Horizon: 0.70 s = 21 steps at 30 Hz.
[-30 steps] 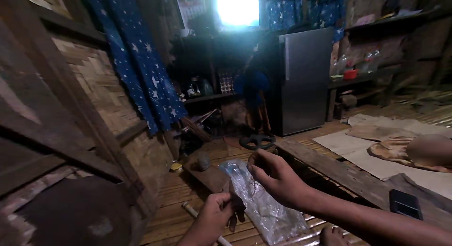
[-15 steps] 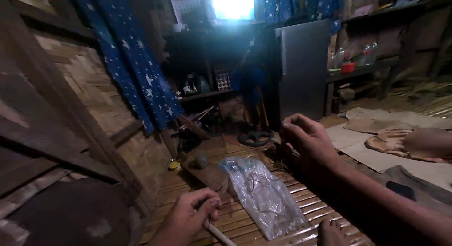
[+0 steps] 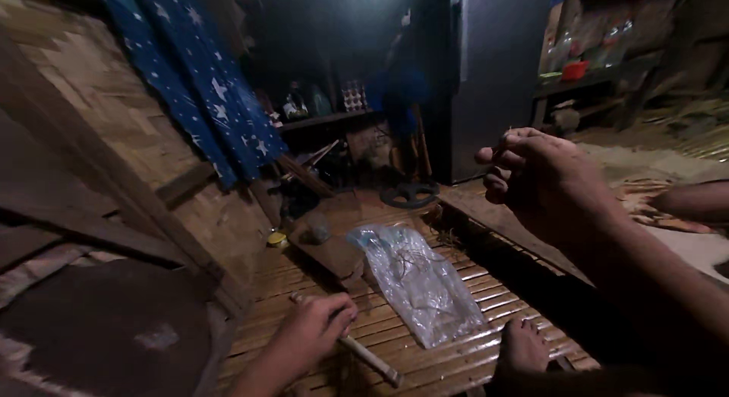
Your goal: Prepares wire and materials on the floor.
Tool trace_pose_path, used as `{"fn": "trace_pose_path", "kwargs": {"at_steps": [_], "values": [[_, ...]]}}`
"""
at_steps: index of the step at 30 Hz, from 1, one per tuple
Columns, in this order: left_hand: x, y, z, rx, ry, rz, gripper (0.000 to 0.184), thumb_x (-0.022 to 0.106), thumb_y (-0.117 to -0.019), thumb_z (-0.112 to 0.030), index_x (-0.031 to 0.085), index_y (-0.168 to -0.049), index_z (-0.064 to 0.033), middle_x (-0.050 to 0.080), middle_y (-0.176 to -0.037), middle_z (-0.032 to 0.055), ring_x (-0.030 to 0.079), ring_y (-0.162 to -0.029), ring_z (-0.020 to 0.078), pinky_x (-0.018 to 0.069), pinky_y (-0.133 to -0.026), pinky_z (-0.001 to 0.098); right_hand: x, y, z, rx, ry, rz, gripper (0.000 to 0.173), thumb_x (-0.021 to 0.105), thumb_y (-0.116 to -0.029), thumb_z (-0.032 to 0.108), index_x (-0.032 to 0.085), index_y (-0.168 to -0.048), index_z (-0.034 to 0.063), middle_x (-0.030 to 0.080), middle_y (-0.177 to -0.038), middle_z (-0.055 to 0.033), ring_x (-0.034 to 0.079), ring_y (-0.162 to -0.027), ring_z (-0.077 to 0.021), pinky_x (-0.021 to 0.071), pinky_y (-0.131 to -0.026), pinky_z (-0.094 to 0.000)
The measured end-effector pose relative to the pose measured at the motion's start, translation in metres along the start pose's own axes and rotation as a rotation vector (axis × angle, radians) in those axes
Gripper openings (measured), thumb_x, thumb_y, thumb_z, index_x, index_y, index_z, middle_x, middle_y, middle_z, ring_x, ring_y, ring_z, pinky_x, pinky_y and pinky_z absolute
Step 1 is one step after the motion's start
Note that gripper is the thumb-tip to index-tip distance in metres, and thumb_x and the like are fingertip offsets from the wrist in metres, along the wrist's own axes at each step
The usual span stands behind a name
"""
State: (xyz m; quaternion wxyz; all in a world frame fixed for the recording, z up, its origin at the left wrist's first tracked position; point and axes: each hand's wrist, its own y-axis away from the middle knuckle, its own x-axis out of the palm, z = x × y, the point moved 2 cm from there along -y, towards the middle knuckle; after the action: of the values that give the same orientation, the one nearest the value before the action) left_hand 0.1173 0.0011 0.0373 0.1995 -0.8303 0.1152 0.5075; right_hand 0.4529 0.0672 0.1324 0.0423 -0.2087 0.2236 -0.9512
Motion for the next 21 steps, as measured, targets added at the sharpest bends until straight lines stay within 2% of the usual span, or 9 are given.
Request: {"fn": "trace_pose_path", "kwargs": {"at_steps": [2,6,11,14,17,21], "values": [[0.005,-0.001,0.005,-0.061,-0.046,0.072,0.027,0.052,-0.1056,-0.023,0.073,-0.100,-0.0061,0.069,-0.079,0.0038,0.065,-0.067,0.0133,0.0558,-0.067,0.0332,-0.002,-0.002,-0.001,-0.008,-0.039,0.040,0.023,0.036,-0.1104,0.020,0.056,-0.102,0.0138,0.071,-0.080,-0.0021,0.064,-0.061,-0.0071,0.0519,-0.053,-0.0205],[0.008,0.000,0.011,-0.161,-0.114,0.155,0.028,0.052,-0.1069,-0.022,0.073,-0.104,-0.0038,0.071,-0.083,0.0090,0.067,-0.072,0.0216,0.0559,-0.073,0.0425,-0.005,-0.004,-0.001,-0.027,-0.038,0.052,0.021,0.038,-0.1088,0.019,0.056,-0.101,0.0140,0.067,-0.075,-0.0013,0.061,-0.058,-0.0078,0.0522,-0.052,-0.0218],[0.006,0.002,0.015,-0.215,-0.114,0.159,0.026,0.052,-0.1074,-0.018,0.073,-0.108,-0.0024,0.071,-0.087,0.0110,0.067,-0.074,0.0227,0.0556,-0.075,0.0426,-0.003,-0.001,0.001,-0.046,-0.038,0.082,0.020,0.039,-0.1085,0.017,0.056,-0.100,0.0137,0.061,-0.071,0.0008,0.059,-0.056,-0.0071,0.0526,-0.053,-0.0219],[0.006,0.001,0.018,-0.249,-0.152,0.161,0.027,0.052,-0.1074,-0.020,0.073,-0.109,-0.0028,0.072,-0.087,0.0113,0.069,-0.076,0.0248,0.0557,-0.076,0.0458,-0.001,-0.001,0.000,-0.056,-0.033,0.079,0.018,0.039,-0.1079,0.015,0.056,-0.100,0.0134,0.060,-0.070,0.0010,0.057,-0.054,-0.0072,0.0522,-0.052,-0.0222],[0.006,0.000,0.021,-0.289,-0.177,0.179,0.028,0.052,-0.1078,-0.020,0.073,-0.109,-0.0022,0.072,-0.088,0.0135,0.069,-0.079,0.0287,0.0549,-0.079,0.0497,-0.001,-0.001,-0.002,-0.067,0.010,0.083,0.019,0.040,-0.1074,0.016,0.057,-0.099,0.0133,0.062,-0.072,0.0005,0.058,-0.054,-0.0071,0.0523,-0.051,-0.0225],[0.005,-0.001,0.025,-0.355,-0.203,0.213,0.029,0.050,-0.1087,-0.021,0.072,-0.112,-0.0018,0.072,-0.092,0.0150,0.070,-0.084,0.0300,0.0548,-0.083,0.0501,-0.001,-0.001,-0.005,-0.083,0.069,0.106,0.019,0.042,-0.1073,0.017,0.059,-0.100,0.0118,0.062,-0.075,-0.0011,0.058,-0.056,-0.0087,0.0544,-0.052,-0.0249]]}}
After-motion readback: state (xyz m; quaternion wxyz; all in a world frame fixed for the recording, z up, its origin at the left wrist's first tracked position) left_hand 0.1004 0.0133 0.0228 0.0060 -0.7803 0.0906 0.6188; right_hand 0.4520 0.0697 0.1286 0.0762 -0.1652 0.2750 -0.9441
